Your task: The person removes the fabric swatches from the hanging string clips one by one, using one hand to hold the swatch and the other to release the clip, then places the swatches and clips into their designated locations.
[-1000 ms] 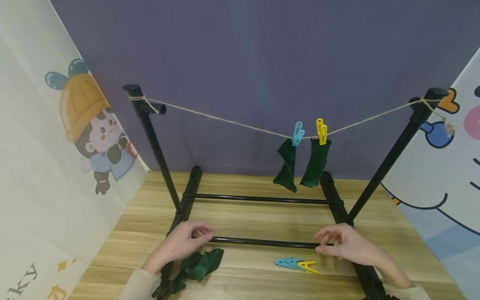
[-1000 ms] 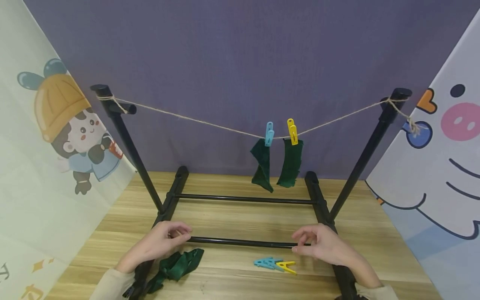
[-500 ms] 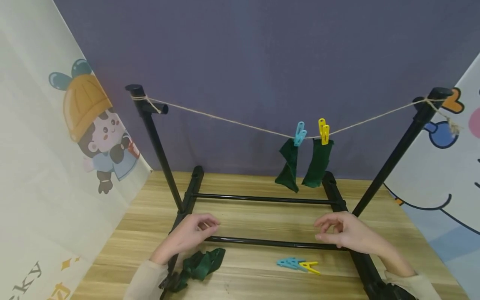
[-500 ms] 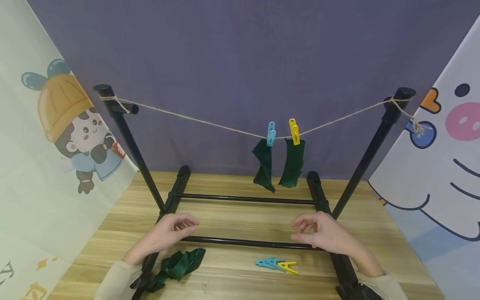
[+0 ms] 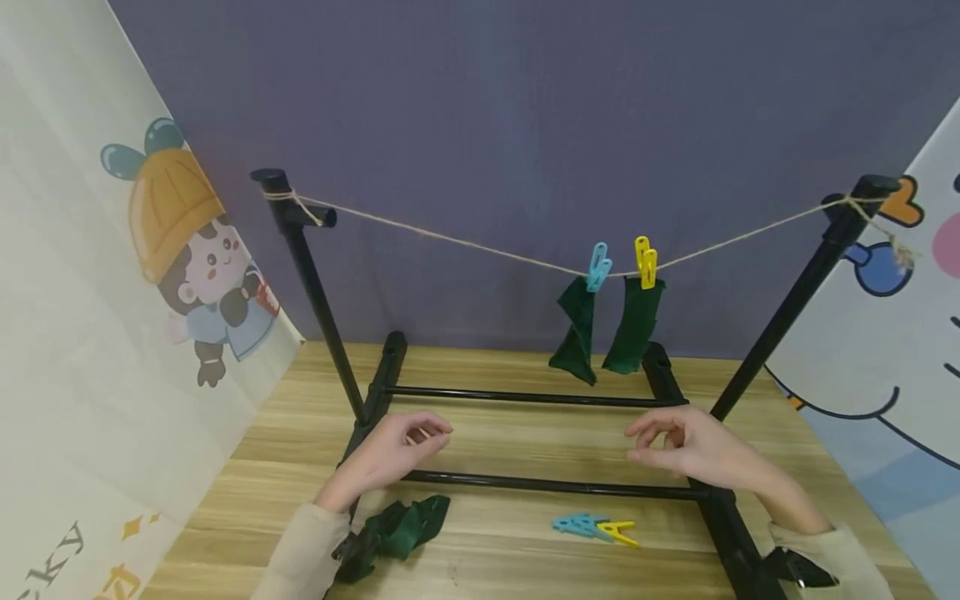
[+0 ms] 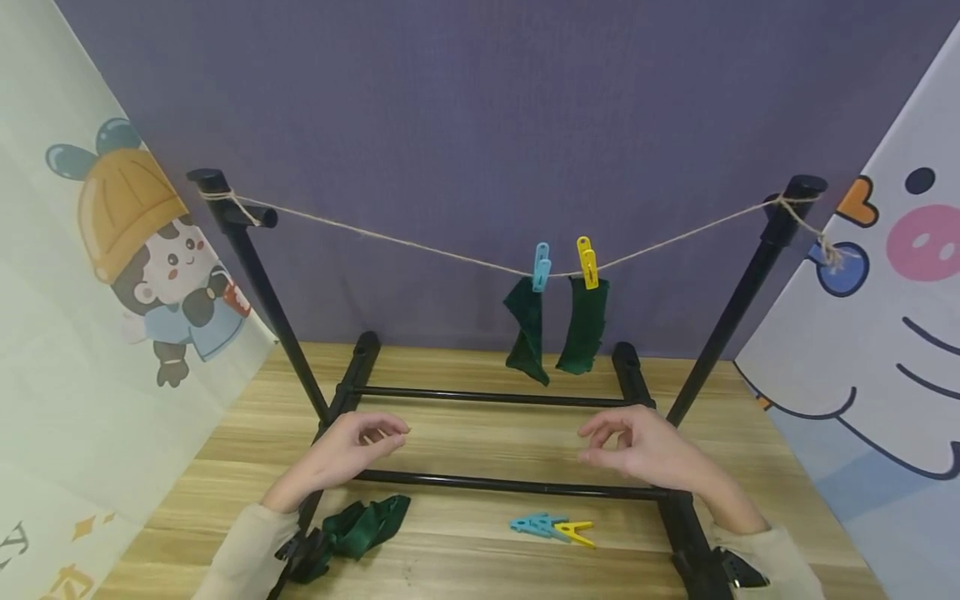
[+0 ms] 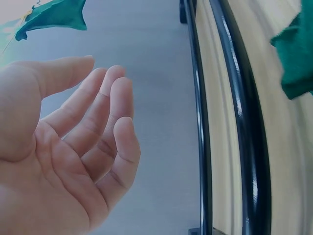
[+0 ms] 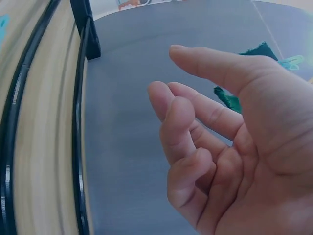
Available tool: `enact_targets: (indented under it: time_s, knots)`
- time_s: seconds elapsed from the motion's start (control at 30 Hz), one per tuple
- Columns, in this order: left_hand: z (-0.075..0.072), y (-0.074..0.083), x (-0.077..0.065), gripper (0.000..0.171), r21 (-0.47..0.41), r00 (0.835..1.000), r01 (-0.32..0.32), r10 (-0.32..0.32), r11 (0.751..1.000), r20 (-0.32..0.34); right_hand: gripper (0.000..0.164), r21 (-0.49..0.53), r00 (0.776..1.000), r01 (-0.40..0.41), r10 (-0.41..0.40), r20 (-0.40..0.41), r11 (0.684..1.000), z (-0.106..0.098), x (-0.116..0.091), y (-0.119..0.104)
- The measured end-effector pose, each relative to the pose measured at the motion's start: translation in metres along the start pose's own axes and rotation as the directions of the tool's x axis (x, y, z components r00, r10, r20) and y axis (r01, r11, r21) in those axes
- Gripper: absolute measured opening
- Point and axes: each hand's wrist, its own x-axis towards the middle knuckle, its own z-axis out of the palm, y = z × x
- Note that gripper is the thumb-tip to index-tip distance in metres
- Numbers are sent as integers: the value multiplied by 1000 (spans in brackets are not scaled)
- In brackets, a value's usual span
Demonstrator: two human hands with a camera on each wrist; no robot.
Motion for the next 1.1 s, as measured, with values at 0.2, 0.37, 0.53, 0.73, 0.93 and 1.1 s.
enact_targets:
  time_s: [0.2, 0.37, 0.53, 0.73, 0.93, 1.1]
  knots:
    - [0, 5, 8, 22, -17, 1000, -14, 14, 1000, -8, 28, -60, 999, -2, -1, -42, 998, -7, 3, -9]
    - [2, 10, 13, 22, -22, 1000, -11, 11, 1000, -16, 24, -104, 997, 52, -58, -54, 993, -12, 4, -17]
    - [3, 14, 17, 21, -19, 999, -31, 31, 999, -32, 22, -112, 993, 67, -77, -87, 991, -18, 6, -28]
    - [5, 18, 21, 18, -33, 997, -56, 55, 998, -49, 19, -145, 985, 56, -78, -151, 988, -20, 11, -39]
    - [6, 29, 27, 19, -40, 996, -62, 60, 997, -59, 15, -149, 977, 85, -112, -183, 985, -20, 16, -46]
    - [7, 33, 31, 18, -47, 996, -54, 50, 997, -75, 15, -186, 969, 115, -151, -193, 976, -24, 20, -51]
